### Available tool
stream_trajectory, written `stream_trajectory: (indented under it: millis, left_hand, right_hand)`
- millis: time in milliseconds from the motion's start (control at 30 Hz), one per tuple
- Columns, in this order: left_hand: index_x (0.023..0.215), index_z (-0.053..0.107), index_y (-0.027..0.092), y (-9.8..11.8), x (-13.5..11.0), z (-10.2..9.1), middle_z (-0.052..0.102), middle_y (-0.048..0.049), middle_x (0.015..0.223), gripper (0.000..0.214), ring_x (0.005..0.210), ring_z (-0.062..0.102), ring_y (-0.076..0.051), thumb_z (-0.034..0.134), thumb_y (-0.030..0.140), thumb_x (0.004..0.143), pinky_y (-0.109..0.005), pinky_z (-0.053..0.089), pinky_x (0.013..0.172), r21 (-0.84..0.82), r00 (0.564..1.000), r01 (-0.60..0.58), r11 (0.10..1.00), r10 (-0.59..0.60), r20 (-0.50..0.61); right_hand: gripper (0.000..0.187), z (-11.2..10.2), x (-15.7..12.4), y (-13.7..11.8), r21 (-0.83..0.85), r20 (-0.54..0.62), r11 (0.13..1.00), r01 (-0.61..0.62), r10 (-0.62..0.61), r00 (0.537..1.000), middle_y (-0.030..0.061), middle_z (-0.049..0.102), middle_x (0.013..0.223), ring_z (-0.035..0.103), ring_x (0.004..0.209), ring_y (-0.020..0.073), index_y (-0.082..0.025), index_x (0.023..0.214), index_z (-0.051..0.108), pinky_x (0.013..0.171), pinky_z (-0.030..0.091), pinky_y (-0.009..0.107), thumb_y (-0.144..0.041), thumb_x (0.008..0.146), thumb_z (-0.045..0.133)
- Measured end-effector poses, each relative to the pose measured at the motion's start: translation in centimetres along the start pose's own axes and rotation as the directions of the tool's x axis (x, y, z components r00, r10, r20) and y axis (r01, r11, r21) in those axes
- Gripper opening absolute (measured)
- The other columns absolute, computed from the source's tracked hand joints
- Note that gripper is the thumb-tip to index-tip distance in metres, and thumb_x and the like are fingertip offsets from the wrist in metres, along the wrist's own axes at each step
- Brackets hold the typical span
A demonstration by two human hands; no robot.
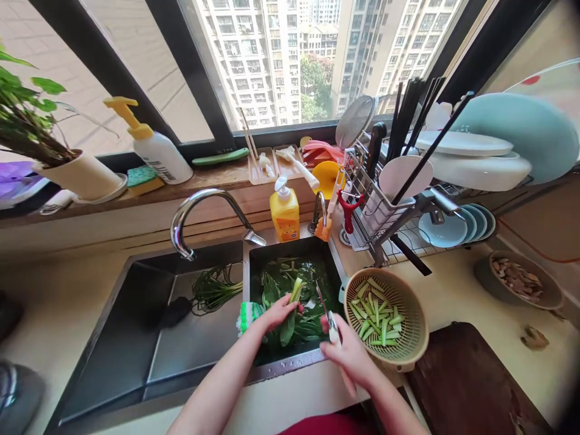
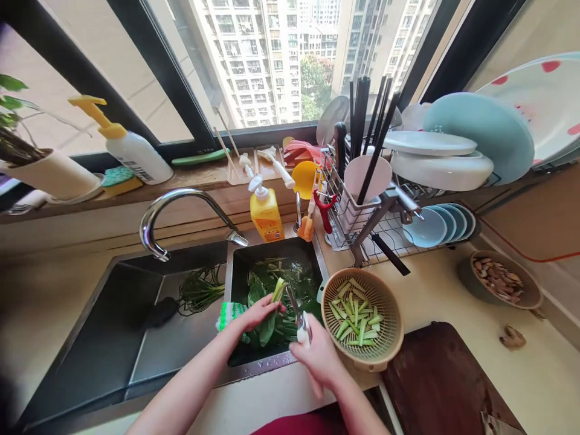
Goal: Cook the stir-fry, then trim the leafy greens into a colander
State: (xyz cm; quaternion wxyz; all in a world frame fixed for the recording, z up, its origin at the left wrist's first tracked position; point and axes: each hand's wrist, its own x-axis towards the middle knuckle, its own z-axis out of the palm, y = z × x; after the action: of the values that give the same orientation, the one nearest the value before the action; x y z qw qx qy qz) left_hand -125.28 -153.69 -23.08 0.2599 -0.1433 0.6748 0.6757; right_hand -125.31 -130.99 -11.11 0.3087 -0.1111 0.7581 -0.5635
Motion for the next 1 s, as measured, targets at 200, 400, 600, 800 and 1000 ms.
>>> stream_trajectory:
  millis: [200,400,600,800,1000]
  left_hand:
    - [0.097,0.053,0.017,2.8,-3.0,-0.1,0.061,-0.0010,0.073,0.043,0.062,0.052,-0.011,0.064,0.048,0.069,-0.024,0.040,0.060,-0.229,0.990,0.058,0.972,-0.026,0.137]
    - [0.091,0.060,0.016,2.8,-3.6,-0.8,0.049,0.0046,0.061,0.045,0.056,0.044,-0.008,0.066,0.052,0.065,-0.023,0.037,0.060,-0.243,0.989,0.025,0.970,0.011,0.146]
    - [0.093,0.063,0.016,3.0,-3.2,-1.6,0.053,0.0023,0.070,0.043,0.063,0.044,-0.009,0.067,0.049,0.065,-0.022,0.035,0.063,-0.145,0.979,0.003,0.989,0.026,0.200]
    - [0.093,0.062,0.016,3.5,-2.8,-1.5,0.054,0.0016,0.073,0.042,0.066,0.044,-0.010,0.069,0.044,0.063,-0.023,0.033,0.064,-0.070,0.974,-0.009,0.998,0.025,0.227]
    - [0.092,0.059,0.016,4.3,-3.6,-1.1,0.054,-0.0002,0.082,0.040,0.071,0.046,-0.010,0.067,0.044,0.065,-0.023,0.036,0.069,-0.126,0.974,-0.049,0.991,0.076,0.213]
  right_hand:
    - [0.041,1.2,8.1,-2.6,-0.203,-0.140,0.976,0.077,-0.107,0.984,-0.0008,0.059,0.081,0.051,0.072,0.0157,-0.019,0.098,0.051,0.068,0.039,0.026,-0.013,0.057,0.051]
    - [0.037,2.4,9.5,-0.8,-0.207,-0.035,0.972,0.107,-0.117,0.993,-0.0028,0.059,0.073,0.049,0.065,0.0137,-0.017,0.088,0.056,0.060,0.038,0.023,-0.011,0.052,0.052]
    - [0.036,1.4,9.6,-0.5,-0.184,0.006,0.975,0.128,-0.129,0.992,-0.0056,0.054,0.066,0.044,0.060,0.0114,-0.017,0.082,0.058,0.055,0.033,0.021,-0.008,0.047,0.053]
    - [0.042,1.4,9.3,0.3,-0.094,-0.017,0.989,0.117,-0.119,0.993,-0.0060,0.057,0.068,0.047,0.062,0.0117,-0.017,0.087,0.059,0.058,0.035,0.021,-0.005,0.046,0.055]
    - [0.027,2.4,8.4,1.0,0.110,-0.231,0.991,0.070,-0.043,0.972,-0.0015,0.056,0.075,0.050,0.068,0.0137,-0.017,0.084,0.052,0.066,0.040,0.026,-0.022,0.059,0.060]
